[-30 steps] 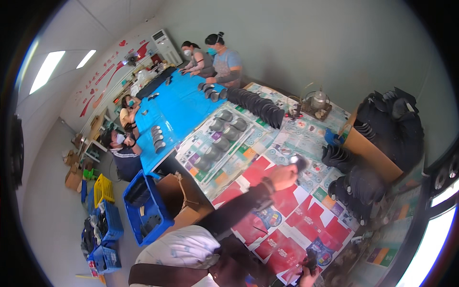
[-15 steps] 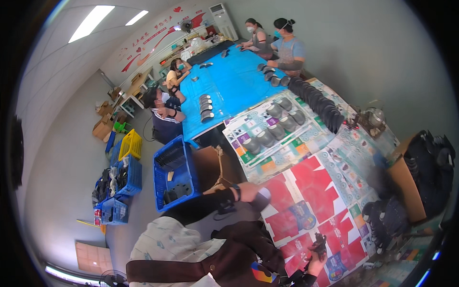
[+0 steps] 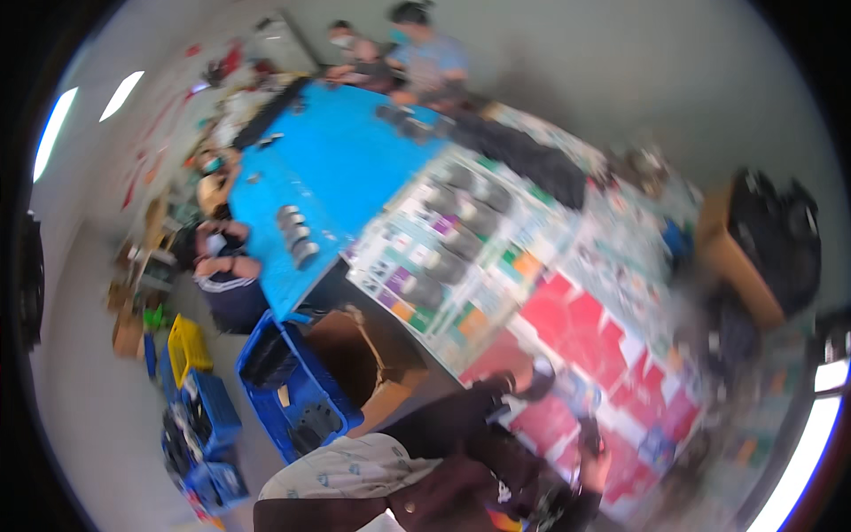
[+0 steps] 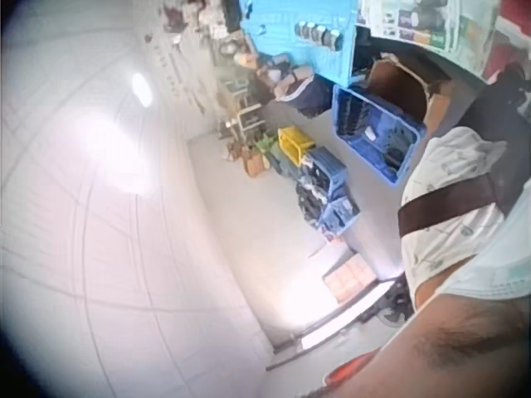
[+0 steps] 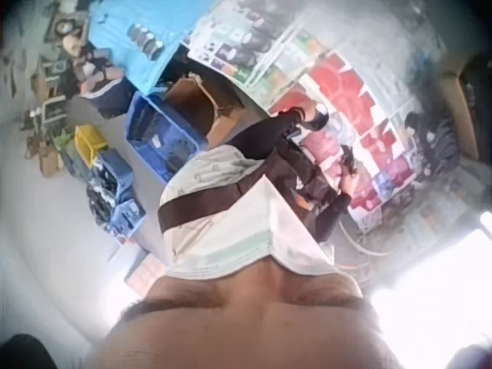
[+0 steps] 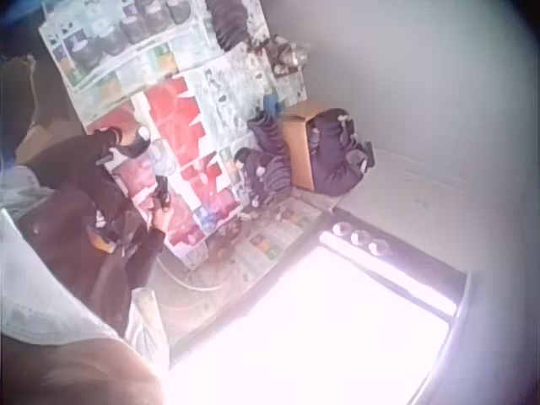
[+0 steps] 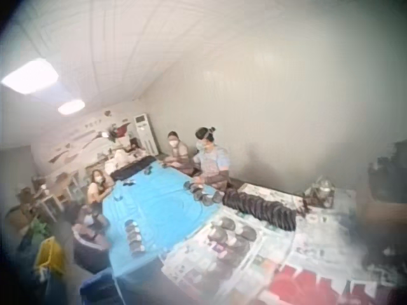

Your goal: The recorder is using a handheld hot-air gun and manual manipulation to assemble and refine shoe components at a workstation.

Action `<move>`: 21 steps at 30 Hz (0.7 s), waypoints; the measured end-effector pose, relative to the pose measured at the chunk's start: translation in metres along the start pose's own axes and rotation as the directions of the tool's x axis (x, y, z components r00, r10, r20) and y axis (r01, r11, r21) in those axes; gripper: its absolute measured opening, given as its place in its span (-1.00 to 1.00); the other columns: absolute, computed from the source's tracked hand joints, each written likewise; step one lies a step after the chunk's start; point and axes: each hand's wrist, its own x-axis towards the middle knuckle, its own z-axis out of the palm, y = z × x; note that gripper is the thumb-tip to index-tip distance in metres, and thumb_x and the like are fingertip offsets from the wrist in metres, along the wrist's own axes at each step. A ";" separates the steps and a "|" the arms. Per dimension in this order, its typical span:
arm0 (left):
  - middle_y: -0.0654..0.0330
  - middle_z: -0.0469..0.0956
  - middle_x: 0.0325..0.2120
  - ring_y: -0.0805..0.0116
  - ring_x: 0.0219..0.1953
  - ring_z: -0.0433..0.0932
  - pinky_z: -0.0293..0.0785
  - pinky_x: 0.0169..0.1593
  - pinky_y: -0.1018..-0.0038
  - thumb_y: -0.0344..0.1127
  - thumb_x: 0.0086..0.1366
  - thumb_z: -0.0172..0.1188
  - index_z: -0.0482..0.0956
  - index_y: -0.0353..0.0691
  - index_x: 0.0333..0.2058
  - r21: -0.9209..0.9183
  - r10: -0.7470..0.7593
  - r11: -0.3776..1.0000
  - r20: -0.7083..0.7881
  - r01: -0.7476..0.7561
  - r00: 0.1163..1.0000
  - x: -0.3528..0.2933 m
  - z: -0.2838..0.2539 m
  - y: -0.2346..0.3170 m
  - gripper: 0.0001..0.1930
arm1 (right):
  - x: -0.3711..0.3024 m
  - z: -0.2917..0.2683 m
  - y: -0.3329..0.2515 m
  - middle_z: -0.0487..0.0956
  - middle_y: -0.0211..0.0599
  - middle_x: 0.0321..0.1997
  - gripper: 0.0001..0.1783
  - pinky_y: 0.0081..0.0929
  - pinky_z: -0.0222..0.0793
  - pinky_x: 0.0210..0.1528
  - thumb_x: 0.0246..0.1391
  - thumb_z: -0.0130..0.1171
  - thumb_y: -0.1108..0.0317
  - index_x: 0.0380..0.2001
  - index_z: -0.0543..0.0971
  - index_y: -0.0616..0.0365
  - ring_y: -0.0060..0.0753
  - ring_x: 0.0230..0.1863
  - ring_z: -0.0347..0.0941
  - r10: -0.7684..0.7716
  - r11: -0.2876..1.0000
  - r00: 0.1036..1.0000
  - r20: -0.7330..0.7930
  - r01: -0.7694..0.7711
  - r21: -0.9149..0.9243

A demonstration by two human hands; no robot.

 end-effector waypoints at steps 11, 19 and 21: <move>-0.23 0.60 -0.05 -0.29 0.05 0.55 0.47 0.12 -0.02 -0.27 0.28 0.24 0.47 -0.28 0.09 -0.267 0.062 0.960 -0.099 -0.087 0.993 -0.017 -0.007 -0.067 -0.57 | 0.019 0.067 -0.016 0.66 -0.02 -0.32 -0.51 -0.26 0.51 -0.16 0.06 0.36 0.22 0.07 0.60 0.13 -0.05 -0.28 0.65 -0.050 0.872 0.999 -0.018 0.035 -0.488; -0.10 0.67 -0.16 -0.08 -0.09 0.68 0.58 0.00 0.14 -0.17 0.25 0.37 0.50 -0.32 0.04 -0.270 0.072 0.959 -0.082 -0.091 0.994 -0.002 0.004 -0.051 -0.52 | 0.038 0.098 -0.037 0.64 0.08 -0.35 -0.61 -0.16 0.50 -0.15 0.03 0.24 0.33 -0.02 0.62 0.13 0.18 -0.22 0.62 0.000 0.863 1.000 0.004 0.002 -0.505; -0.06 0.68 -0.18 0.02 -0.15 0.70 0.61 -0.06 0.20 -0.19 0.28 0.35 0.50 -0.33 0.05 -0.383 0.091 0.914 -0.132 -0.135 0.987 -0.006 0.012 -0.060 -0.54 | 0.042 0.103 -0.036 0.62 0.16 -0.35 -0.63 -0.03 0.47 -0.17 0.01 0.21 0.34 -0.06 0.63 0.14 0.30 -0.21 0.58 -0.019 0.874 1.000 0.023 0.028 -0.485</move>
